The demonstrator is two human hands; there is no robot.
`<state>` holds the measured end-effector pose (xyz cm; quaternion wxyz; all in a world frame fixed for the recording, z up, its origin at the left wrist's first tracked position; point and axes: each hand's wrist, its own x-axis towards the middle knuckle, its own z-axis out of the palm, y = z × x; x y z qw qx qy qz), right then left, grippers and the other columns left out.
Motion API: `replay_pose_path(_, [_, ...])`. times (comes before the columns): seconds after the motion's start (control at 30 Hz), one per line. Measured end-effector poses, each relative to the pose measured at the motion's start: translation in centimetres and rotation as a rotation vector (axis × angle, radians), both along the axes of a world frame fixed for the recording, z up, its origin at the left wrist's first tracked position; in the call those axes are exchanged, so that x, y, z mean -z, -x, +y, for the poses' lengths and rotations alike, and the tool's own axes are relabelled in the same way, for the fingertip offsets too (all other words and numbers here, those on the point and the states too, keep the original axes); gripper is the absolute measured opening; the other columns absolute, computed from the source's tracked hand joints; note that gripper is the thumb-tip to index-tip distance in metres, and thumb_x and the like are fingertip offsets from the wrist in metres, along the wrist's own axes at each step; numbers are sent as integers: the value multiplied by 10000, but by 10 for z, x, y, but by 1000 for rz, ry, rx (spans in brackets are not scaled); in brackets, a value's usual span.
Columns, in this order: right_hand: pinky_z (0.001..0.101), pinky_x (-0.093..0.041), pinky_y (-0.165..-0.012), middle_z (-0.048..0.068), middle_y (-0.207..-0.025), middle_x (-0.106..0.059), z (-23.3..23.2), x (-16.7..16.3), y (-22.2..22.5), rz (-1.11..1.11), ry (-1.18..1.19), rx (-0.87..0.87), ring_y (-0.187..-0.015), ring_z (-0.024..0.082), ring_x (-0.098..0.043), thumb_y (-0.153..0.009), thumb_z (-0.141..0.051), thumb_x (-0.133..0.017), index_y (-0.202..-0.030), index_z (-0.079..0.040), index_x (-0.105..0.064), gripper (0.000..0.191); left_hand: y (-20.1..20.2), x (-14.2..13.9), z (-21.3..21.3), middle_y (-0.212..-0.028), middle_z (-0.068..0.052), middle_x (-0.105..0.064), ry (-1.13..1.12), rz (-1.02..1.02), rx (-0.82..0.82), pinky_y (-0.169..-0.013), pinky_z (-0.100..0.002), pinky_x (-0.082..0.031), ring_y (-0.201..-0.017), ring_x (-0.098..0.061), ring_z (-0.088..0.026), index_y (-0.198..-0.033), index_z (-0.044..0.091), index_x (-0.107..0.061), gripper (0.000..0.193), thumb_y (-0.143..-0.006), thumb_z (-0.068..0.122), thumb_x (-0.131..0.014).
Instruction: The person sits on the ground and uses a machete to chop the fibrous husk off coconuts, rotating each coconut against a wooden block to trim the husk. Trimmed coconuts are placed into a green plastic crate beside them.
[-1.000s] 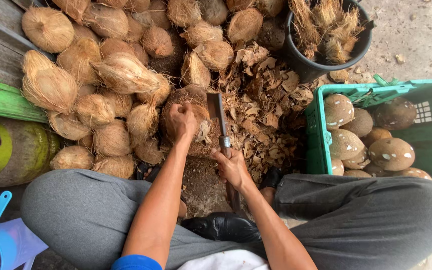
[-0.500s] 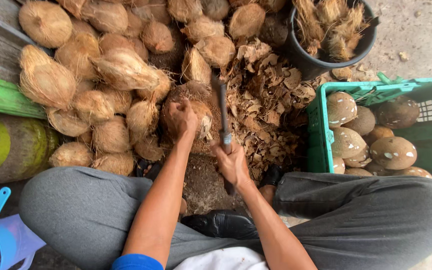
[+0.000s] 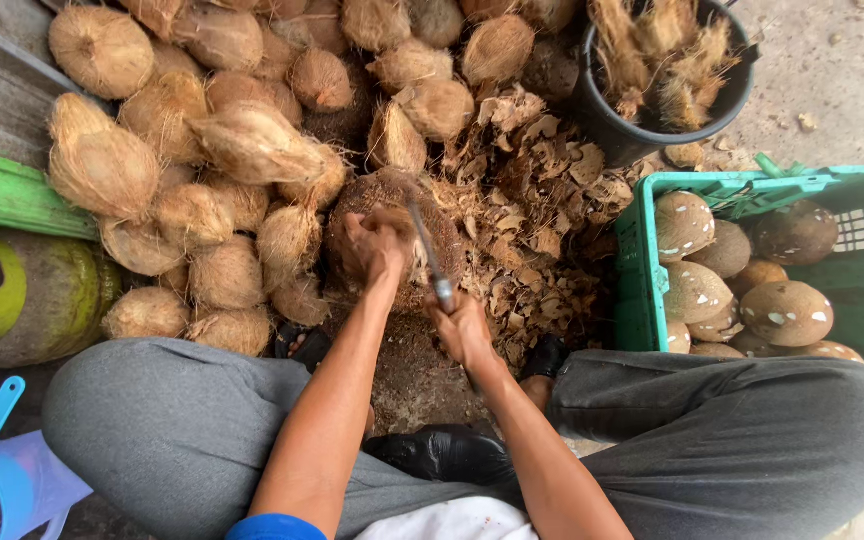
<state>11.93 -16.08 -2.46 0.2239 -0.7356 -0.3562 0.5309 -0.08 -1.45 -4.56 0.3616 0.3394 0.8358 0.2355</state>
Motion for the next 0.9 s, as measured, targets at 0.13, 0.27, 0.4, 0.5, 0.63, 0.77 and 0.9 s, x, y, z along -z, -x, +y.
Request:
replay_pose_path(0.13, [340, -395, -447, 25, -628, -547, 6, 10, -6, -31, 25, -25, -474, 133, -437, -1015, -383, -659, -848, -81, -672, 346, 3, -4, -4, -1023, -62, -571, -80, -31, 41, -628, -386, -495, -814, -598, -217, -1014, 132, -541, 402, -955, 527, -589])
replay_pose_path(0.27, [315, -465, -448, 8, -642, -546, 2, 7, -6, 1, -129, -7, -493, 111, -504, -1002, -352, -659, -946, -72, -564, 301, 10, -7, -7, -961, -50, -631, -150, -184, 62, -686, -404, -525, -838, -630, -216, -1026, 123, -564, 588, -753, 598, -777])
replay_pose_path(0.4, [329, -453, -443, -1, -656, -531, 2, -9, -13, 204, -166, 156, -483, 130, -484, -1007, -338, -653, -985, -92, -500, 290, 24, 2, -11, -1031, -112, -624, -279, -299, 46, -719, -457, -592, -861, -639, -225, -1084, 118, -615, 593, -715, 546, -794])
replay_pose_path(0.5, [308, -507, -435, 7, -618, -547, 6, -25, -20, 230, -170, 201, -453, 128, -537, -1002, -340, -595, -952, -144, -489, 228, 34, 12, -13, -1061, -90, -707, -427, -439, 236, -810, -415, -565, -902, -670, -201, -1257, 160, -579, 643, -781, 564, -734])
replay_pose_path(0.63, [292, -404, -410, -22, -621, -445, 11, -43, -24, 307, -314, 185, -466, 100, -414, -1024, -310, -624, -930, -142, -507, 225, 31, 18, -8, -1095, -69, -673, -357, -149, 255, -752, -402, -496, -939, -606, -212, -1196, 175, -660, 494, -879, 553, -648])
replay_pose_path(0.77, [291, -402, -375, -26, -601, -462, 6, -48, -6, 169, -355, 184, -451, 89, -421, -1050, -344, -607, -858, -143, -476, 308, 16, 12, -4, -1043, -72, -707, -142, -173, 140, -747, -398, -509, -873, -631, -226, -1074, 195, -686, 439, -978, 597, -538])
replay_pose_path(0.9, [305, -430, -338, -5, -582, -489, 3, -43, 4, 105, -48, 61, -394, 107, -419, -1030, -384, -630, -755, -142, -479, 397, 8, 4, -3, -1082, -76, -604, -172, -80, 107, -757, -404, -522, -890, -600, -228, -925, 132, -691, 470, -979, 579, -558])
